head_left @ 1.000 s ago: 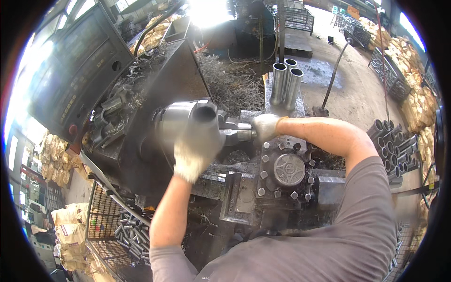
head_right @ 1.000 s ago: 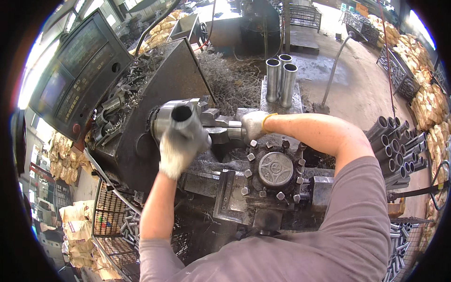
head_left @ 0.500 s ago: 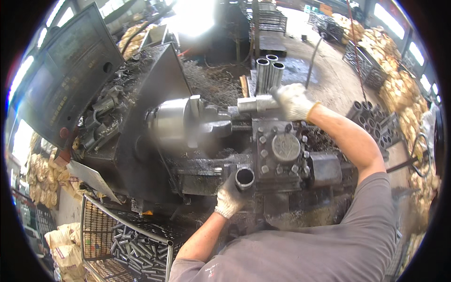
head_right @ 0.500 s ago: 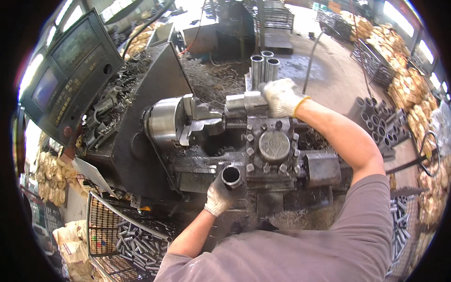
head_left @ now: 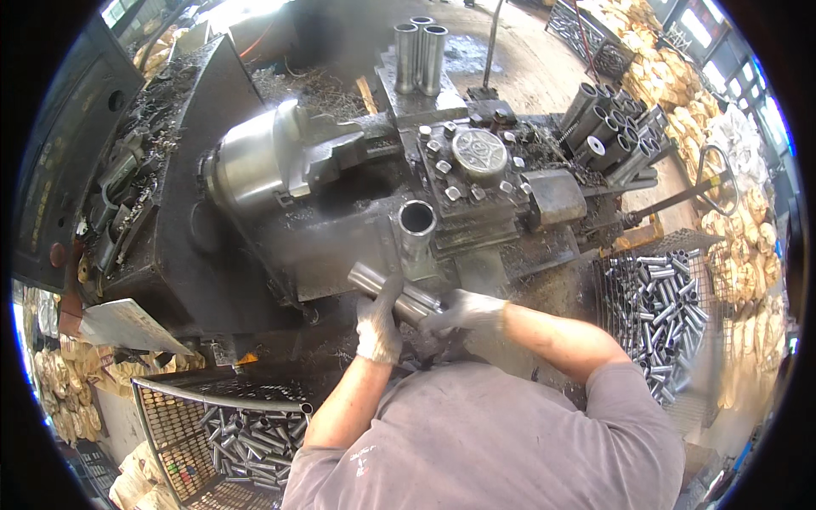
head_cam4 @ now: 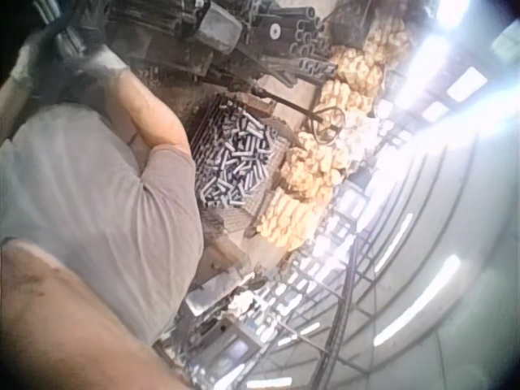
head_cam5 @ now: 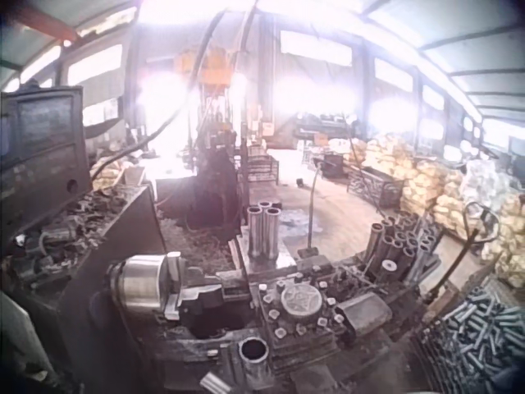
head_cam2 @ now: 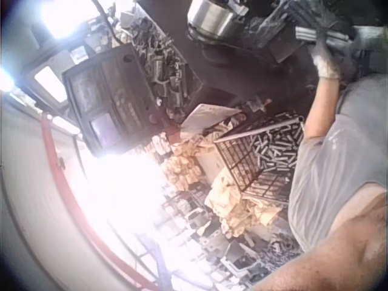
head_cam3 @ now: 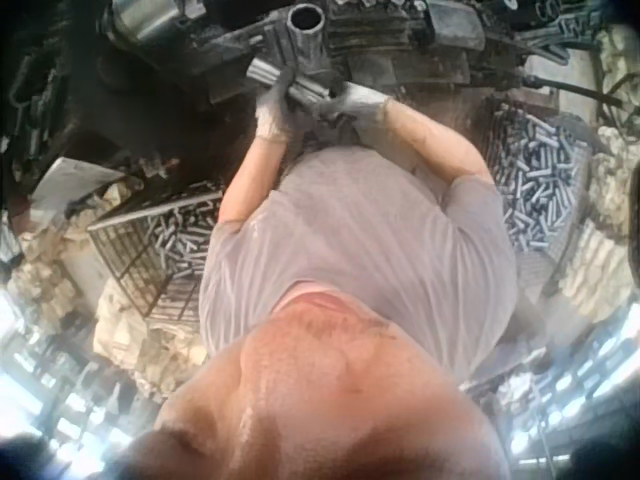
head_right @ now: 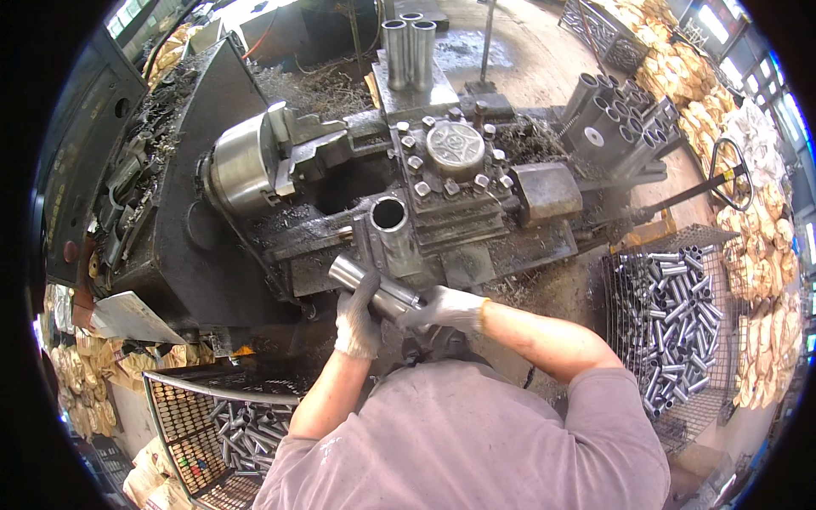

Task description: The person repeatedly loads cylindrical metal blanks into a lathe chuck, operates the machine controls, and removes the finished parts. They place the processed metal pieces into a wire basket nearby.

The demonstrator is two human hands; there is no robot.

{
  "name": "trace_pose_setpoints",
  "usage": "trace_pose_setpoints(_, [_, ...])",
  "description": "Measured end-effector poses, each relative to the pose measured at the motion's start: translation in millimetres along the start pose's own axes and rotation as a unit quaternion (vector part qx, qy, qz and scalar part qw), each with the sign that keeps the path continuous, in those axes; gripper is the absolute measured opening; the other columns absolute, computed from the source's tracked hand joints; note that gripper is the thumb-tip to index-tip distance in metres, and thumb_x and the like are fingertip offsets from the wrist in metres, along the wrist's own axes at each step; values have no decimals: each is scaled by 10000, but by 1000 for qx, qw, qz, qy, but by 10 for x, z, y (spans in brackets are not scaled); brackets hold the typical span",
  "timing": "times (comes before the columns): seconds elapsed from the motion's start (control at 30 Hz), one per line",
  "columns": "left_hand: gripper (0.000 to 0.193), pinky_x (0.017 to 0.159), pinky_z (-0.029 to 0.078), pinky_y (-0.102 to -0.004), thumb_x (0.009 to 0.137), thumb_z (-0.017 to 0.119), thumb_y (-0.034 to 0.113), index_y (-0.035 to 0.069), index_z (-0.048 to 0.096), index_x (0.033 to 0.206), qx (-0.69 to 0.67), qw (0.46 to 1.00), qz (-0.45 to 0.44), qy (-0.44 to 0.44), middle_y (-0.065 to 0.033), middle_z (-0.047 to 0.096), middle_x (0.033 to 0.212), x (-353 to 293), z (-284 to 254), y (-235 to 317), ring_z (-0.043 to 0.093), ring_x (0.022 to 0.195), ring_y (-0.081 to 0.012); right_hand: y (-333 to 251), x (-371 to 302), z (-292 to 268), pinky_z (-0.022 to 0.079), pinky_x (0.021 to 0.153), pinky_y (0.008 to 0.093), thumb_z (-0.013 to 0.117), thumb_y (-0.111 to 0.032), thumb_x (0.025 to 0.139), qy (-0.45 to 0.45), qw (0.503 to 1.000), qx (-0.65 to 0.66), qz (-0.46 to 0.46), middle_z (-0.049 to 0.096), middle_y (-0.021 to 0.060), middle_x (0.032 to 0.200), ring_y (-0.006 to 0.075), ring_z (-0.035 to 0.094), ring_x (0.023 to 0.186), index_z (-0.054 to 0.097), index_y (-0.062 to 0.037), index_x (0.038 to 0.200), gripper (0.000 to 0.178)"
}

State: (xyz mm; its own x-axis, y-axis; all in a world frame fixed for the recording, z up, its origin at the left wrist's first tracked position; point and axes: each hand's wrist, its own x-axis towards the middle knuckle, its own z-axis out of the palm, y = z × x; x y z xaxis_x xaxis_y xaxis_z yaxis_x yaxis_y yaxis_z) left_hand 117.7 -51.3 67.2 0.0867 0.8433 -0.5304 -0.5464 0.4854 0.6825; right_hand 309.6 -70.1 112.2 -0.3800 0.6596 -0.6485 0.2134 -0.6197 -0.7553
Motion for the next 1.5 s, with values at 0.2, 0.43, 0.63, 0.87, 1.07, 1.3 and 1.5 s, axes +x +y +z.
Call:
trace_pose_setpoints(0.2, [362,1078,535,-473,1067,654,319,34,635,1290,-129,987,-8,-100,-164,700,1276,-32,-325,-47,675,1199,-335,577,326,-164,616,809,394,863,-452,705,44,973,-215,-69,788,147,949,239,752,839,758,18,1144,651])
trace_pose_setpoints(0.43, [680,943,617,-463,1025,688,561,85,493,1470,-44,998,18,-42,-177,731,1191,-44,-609,-7,732,1067,-299,53,-236,-385,622,878,416,835,-215,804,294,874,-237,-306,787,183,1043,310,787,976,709,-35,1175,431])
trace_pose_setpoints(0.63, [903,885,598,-317,710,1024,227,75,565,1472,548,684,482,12,-98,758,1107,363,640,382,716,996,-132,313,-262,-870,639,829,454,868,-312,835,360,859,-301,-203,778,227,1008,378,782,978,698,-45,1197,480])
trace_pose_setpoints(0.87, [450,862,611,-331,972,800,234,20,634,1332,233,926,294,-29,-92,733,1101,700,-85,732,729,962,-190,396,-145,-3,625,795,490,730,-302,915,230,836,-382,-321,754,218,1027,369,768,917,689,-41,1179,373])
trace_pose_setpoints(1.07, [861,941,620,-511,985,568,766,34,603,1435,-104,964,144,-198,-133,722,1298,534,-649,820,732,1080,-325,253,989,52,618,686,458,720,-262,947,183,747,-593,-239,769,123,855,301,780,800,731,-53,1075,245])
trace_pose_setpoints(1.3, [843,1084,545,-499,1002,498,795,82,609,1438,-157,970,155,-104,-128,700,1325,187,-388,633,680,1202,-332,-694,332,-29,593,849,398,798,-462,878,133,954,-205,-171,788,204,1011,289,770,918,681,45,1254,642])
trace_pose_setpoints(1.5, [828,1241,395,-479,1082,442,688,38,426,1594,-157,931,174,-280,-138,534,1559,24,229,741,508,1448,-310,-1088,75,289,613,848,411,877,-434,756,142,969,-161,-126,763,228,1067,322,768,962,599,77,1307,802])
